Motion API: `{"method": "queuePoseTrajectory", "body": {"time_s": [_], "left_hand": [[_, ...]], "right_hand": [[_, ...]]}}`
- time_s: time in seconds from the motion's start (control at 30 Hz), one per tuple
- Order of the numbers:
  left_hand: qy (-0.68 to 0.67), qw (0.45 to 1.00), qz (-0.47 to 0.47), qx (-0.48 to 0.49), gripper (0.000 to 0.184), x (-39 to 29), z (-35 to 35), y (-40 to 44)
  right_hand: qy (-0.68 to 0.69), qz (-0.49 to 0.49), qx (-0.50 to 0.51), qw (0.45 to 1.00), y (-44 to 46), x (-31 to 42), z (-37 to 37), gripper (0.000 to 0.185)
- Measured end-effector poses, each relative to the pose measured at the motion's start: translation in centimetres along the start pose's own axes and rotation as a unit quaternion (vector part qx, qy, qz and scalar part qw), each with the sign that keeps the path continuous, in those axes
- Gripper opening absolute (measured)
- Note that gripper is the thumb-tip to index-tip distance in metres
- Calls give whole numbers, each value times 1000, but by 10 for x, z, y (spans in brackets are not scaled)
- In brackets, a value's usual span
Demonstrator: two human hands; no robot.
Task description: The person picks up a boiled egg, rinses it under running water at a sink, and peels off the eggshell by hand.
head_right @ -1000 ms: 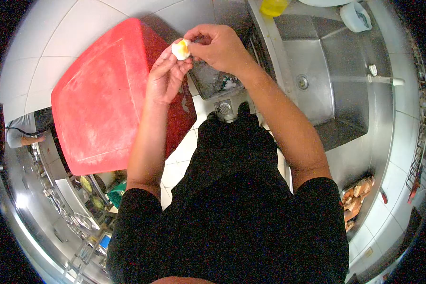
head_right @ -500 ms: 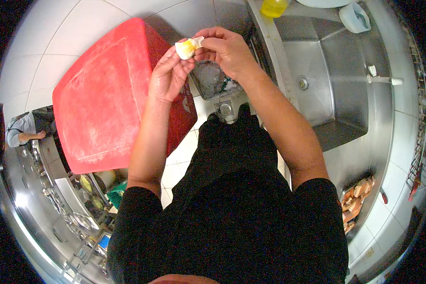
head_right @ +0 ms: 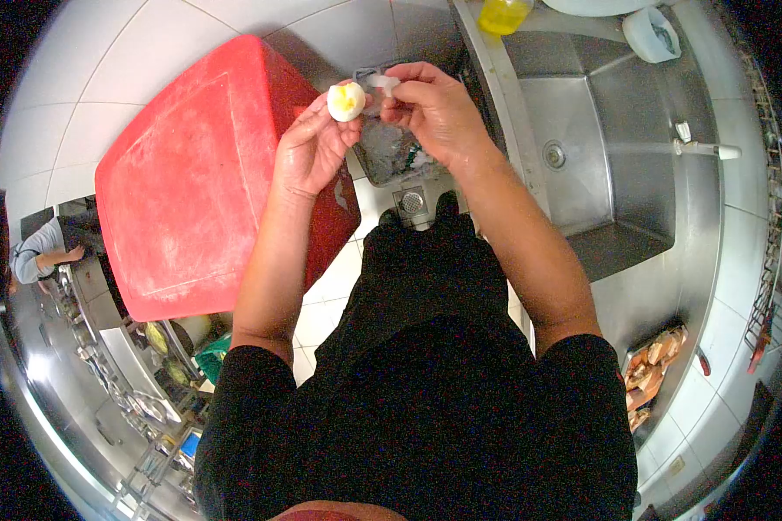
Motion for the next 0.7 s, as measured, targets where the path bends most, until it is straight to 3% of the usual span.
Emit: {"method": "queuePoseTrajectory", "body": {"time_s": [0.13, 0.17, 0.27, 0.3, 0.4, 0.43, 0.57, 0.63, 0.7], "left_hand": [[12, 1000, -1, 12, 47, -1, -5, 1], [8, 1000, 0, 9, 47, 0, -5, 0], [-12, 1000, 11, 19, 49, 2, 1, -1], [-20, 999, 14, 26, 49, 2, 4, -2], [-35, 999, 21, 21, 50, 0, 14, -8], [-28, 999, 23, 21, 46, 0, 17, -11], [-49, 997, 42, 39, 42, 1, 49, -28], [-30, 998, 37, 28, 48, 0, 73, -42], [3, 999, 26, 24, 52, -2, 98, -57]], "right_hand": [[-80, -56, -30, 995, 2, 12, -5, 12], [-146, -65, -37, 986, 4, 12, -12, 20], [-439, -86, 4, 894, 19, -9, -40, 32], [-561, -120, 37, 818, 18, -16, -49, 44], [-585, -111, -14, 803, 9, -37, -74, 47], [-534, -85, -27, 841, 2, -39, -78, 47], [-574, -53, -26, 817, -34, -48, -116, 45], [-575, -1, -21, 818, -61, -44, -129, 44], [-554, -22, -28, 831, -83, -52, -154, 43]]}}
Point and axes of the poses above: each hand's wrist, its own y-axis towards the middle knuckle, its own z-axis out of the palm, x = y × z, the point moved 1 cm from there along y, towards the middle knuckle, and after that the axes turned 9 degrees about -z, right-handed, at the moved point
